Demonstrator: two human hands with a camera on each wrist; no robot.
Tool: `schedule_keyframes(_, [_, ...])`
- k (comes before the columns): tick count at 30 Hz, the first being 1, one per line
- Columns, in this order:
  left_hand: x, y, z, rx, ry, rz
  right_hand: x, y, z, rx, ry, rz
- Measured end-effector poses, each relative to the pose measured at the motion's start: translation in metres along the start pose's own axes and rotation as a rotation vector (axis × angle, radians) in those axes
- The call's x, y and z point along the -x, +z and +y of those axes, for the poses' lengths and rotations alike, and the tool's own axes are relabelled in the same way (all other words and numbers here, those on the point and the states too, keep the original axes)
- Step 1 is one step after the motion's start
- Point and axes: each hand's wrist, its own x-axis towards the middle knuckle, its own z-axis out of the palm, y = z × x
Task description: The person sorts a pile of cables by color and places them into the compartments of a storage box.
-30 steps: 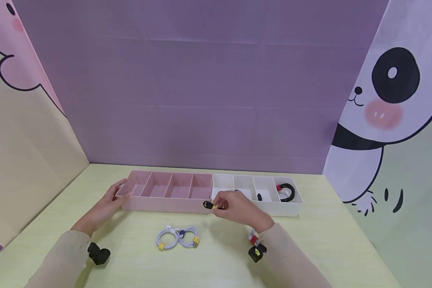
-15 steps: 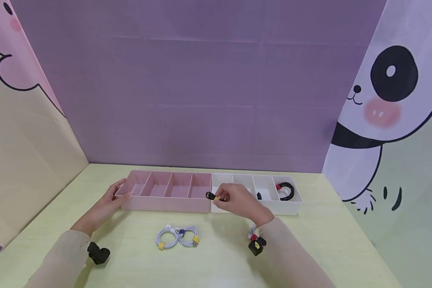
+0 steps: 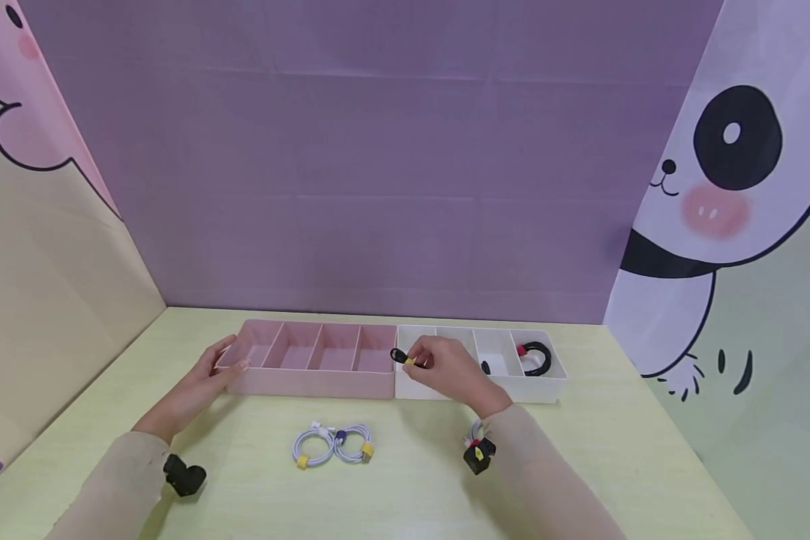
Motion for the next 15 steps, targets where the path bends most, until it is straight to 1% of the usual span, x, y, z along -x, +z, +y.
schedule_keyframes(2, [-0.0002,-0.0003,-0.0001,-0.005,-0.009,0.0,-0.0018,0.0006,0.0011,-0.008,0.013,0.022])
schedule_keyframes(6, [-0.0008,-0.0008,-0.0005,0.005,0.008,0.0,-0.0048,0.0009,0.0026,-0.019,0.046,0.057])
schedule_keyframes(10, [-0.001,-0.0008,-0.0012,0.023,0.036,0.0,-0.007,0.0007,0.0032,-0.019,0.082,0.071])
schedule_keyframes(15, [-0.0006,0.0,-0.0012,0.028,0.035,0.002,-0.0092,0.0008,0.003,-0.007,0.112,0.085])
